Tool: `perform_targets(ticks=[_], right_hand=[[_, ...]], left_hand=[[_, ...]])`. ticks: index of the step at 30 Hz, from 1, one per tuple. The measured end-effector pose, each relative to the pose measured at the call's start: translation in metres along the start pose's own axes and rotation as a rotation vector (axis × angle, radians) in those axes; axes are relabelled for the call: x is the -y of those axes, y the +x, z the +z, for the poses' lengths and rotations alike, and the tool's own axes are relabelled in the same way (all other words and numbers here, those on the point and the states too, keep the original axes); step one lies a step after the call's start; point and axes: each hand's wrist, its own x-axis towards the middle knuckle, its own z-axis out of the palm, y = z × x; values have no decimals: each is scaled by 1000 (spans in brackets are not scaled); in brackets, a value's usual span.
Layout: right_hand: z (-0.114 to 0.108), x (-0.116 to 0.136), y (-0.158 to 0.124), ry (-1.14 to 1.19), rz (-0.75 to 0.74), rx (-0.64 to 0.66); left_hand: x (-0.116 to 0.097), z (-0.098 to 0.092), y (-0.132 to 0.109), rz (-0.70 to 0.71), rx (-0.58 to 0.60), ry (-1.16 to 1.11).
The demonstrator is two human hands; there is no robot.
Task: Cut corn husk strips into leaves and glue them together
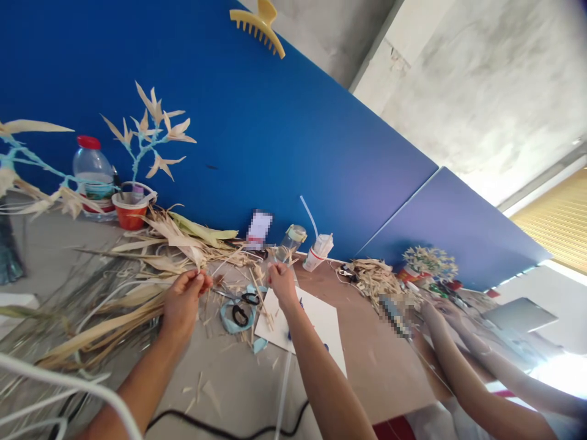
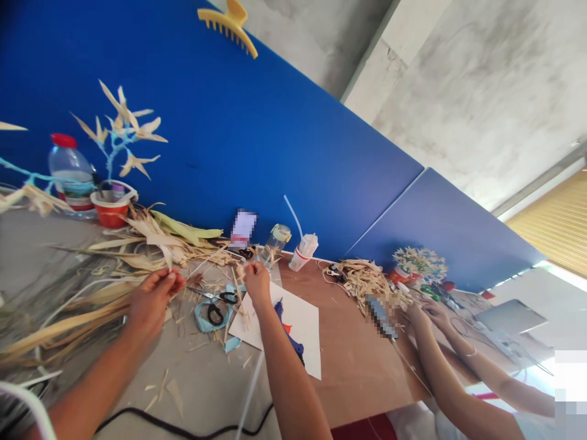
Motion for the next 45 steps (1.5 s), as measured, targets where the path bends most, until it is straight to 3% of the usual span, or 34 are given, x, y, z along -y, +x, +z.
perform_targets(ticks=[3,8,12,15,21,24,28,34,38,41,45], right_hand=[[9,0,2,-39,-30,33],[35,-2,-6,-77,-66,161],[52,-8,-7,-81,-103,141],[59,-10,-4,-76,-118,131],[71,-2,2,-35,-152,155],[79,6,11,-46,-243,138],[91,14,29,-314,-397,114],[126,23,39,-450,-473,368],[154,24,35,-600,-520,413],[169,23,35,-656,-493,400],[169,26,43,-430,-363,357]], left_hand=[[-1,4,-7,0,42,84],[-3,15,-32,41,351,195],[-3,22,-48,4,510,190],[-4,23,-53,-6,554,195],[-4,22,-53,10,527,203],[-2,21,-52,27,483,217],[2,17,-50,21,413,243],[7,15,-52,11,373,289],[5,15,-54,34,352,327],[3,15,-54,49,336,347],[0,16,-52,43,310,335]])
